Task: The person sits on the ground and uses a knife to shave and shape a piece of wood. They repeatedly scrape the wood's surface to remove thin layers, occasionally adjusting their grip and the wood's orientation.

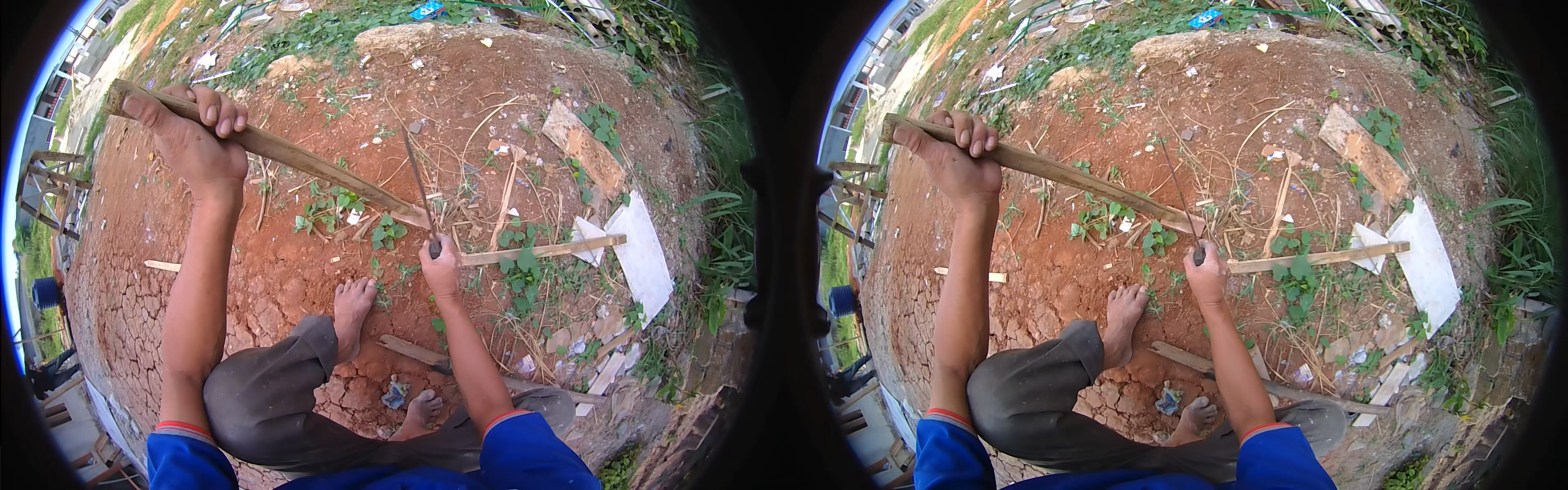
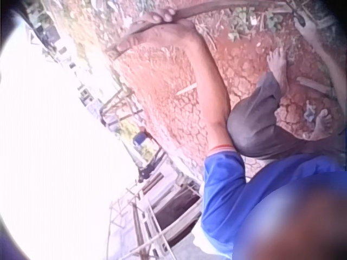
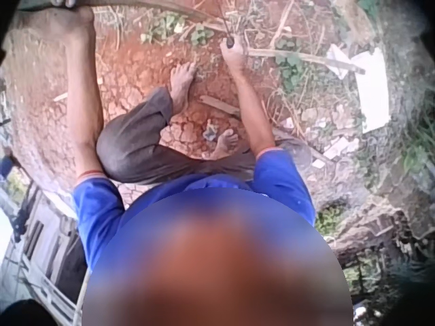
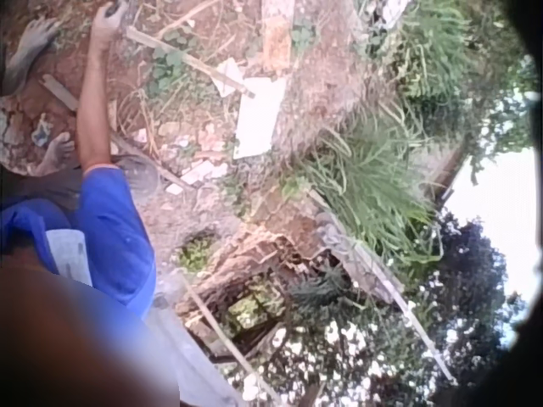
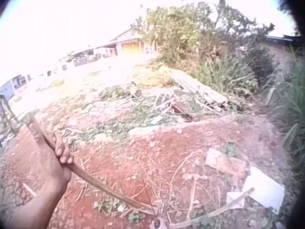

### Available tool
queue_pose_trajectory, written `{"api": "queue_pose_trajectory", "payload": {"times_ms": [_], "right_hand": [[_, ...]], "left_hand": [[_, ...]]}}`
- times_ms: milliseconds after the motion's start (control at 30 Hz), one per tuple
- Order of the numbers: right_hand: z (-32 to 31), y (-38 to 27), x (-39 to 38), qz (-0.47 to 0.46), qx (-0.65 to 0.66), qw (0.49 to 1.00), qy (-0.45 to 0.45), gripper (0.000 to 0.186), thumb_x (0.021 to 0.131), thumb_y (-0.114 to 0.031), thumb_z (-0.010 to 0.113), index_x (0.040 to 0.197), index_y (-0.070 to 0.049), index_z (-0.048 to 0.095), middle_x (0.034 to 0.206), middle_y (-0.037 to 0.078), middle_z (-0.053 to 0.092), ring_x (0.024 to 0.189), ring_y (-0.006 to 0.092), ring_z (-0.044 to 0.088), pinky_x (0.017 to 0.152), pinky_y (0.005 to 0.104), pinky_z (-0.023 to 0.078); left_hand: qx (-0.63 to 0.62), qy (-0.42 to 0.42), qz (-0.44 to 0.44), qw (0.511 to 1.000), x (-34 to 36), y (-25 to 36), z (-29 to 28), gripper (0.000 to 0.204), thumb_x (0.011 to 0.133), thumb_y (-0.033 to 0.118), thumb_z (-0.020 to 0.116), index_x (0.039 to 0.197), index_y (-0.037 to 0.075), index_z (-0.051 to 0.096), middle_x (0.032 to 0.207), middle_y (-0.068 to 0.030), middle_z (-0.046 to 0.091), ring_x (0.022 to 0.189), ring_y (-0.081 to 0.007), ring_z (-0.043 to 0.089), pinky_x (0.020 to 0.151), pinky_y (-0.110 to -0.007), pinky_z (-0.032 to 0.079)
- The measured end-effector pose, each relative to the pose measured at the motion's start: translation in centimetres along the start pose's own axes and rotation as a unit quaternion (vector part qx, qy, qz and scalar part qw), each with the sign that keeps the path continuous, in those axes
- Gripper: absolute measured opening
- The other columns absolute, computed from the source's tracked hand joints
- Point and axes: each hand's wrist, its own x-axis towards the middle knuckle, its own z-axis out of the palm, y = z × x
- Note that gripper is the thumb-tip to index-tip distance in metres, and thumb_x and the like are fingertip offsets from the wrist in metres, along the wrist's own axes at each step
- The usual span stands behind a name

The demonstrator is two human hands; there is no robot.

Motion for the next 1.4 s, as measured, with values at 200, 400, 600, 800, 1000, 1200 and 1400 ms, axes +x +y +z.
{"api": "queue_pose_trajectory", "payload": {"times_ms": [200,400,600,800,1000,1200,1400], "right_hand": [[0.1,0.7,0.4,0.219,0.042,0.964,-0.144,0.025,0.086,-0.013,0.073,0.103,0.002,0.064,0.061,0.012,0.058,0.056,0.0212,0.064,0.054,0.0351,0.053],[0.6,1.2,0.2,0.094,-0.08,0.991,-0.041,0.032,0.084,-0.023,0.074,0.106,0.0,0.066,0.068,0.016,0.065,0.063,0.031,0.068,0.062,0.0427,0.054],[0.6,0.9,0.1,0.242,0.032,0.954,-0.172,0.034,0.085,-0.025,0.075,0.108,-0.002,0.068,0.07,0.016,0.067,0.066,0.0336,0.068,0.064,0.0455,0.052],[0.3,0.5,0.3,0.04,0.07,0.997,0.015,0.029,0.086,-0.026,0.074,0.101,-0.002,0.068,0.066,0.011,0.063,0.061,0.0239,0.062,0.062,0.0382,0.051],[-0.4,0.8,0.7,0.24,0.008,0.957,-0.164,0.031,0.084,-0.027,0.075,0.1,-0.001,0.068,0.074,0.017,0.068,0.068,0.0357,0.068,0.066,0.0446,0.053],[-0.6,0.2,0.6,0.096,0.065,0.993,-0.034,0.023,0.088,-0.02,0.072,0.099,-0.001,0.065,0.063,0.011,0.061,0.057,0.0222,0.062,0.055,0.0378,0.048],[-0.2,1.2,0.5,0.251,0.017,0.95,-0.182,0.032,0.082,-0.024,0.075,0.1,0.0,0.065,0.07,0.016,0.066,0.063,0.031,0.068,0.063,0.0442,0.055]], "left_hand": [[-0.005,0.001,-0.016,1.0,0.0,0.0,0.0,0.071,0.086,0.085,0.047,0.088,0.014,0.04,0.062,0.0021,0.036,0.051,-0.0111,0.036,0.052,-0.029,0.037],[-0.001,0.024,-0.016,1.0,0.6,-0.3,-0.9,0.071,0.086,0.085,0.045,0.089,0.014,0.039,0.063,0.002,0.037,0.051,-0.0112,0.037,0.052,-0.029,0.037],[-0.024,0.038,-0.034,0.998,1.0,-0.6,-1.9,0.071,0.085,0.085,0.047,0.092,0.015,0.041,0.063,0.0026,0.037,0.051,-0.0105,0.037,0.051,-0.027,0.036],[-0.019,0.028,-0.032,0.999,0.8,-0.5,-2.3,0.071,0.085,0.085,0.047,0.092,0.015,0.042,0.063,0.0028,0.037,0.051,-0.0102,0.036,0.05,-0.027,0.035],[-0.024,0.016,-0.037,0.999,0.9,-0.4,-2.3,0.07,0.085,0.085,0.047,0.09,0.016,0.041,0.062,0.0031,0.036,0.05,-0.0098,0.035,0.049,-0.026,0.034],[-0.035,0.024,-0.04,0.998,1.6,-0.7,-2.8,0.069,0.085,0.085,0.048,0.089,0.016,0.04,0.061,0.0033,0.035,0.05,-0.0099,0.035,0.048,-0.026,0.033],[-0.035,0.061,-0.033,0.997,1.6,-0.9,-3.7,0.067,0.087,0.083,0.049,0.088,0.017,0.04,0.062,0.0034,0.035,0.049,-0.0099,0.034,0.048,-0.027,0.034]]}}
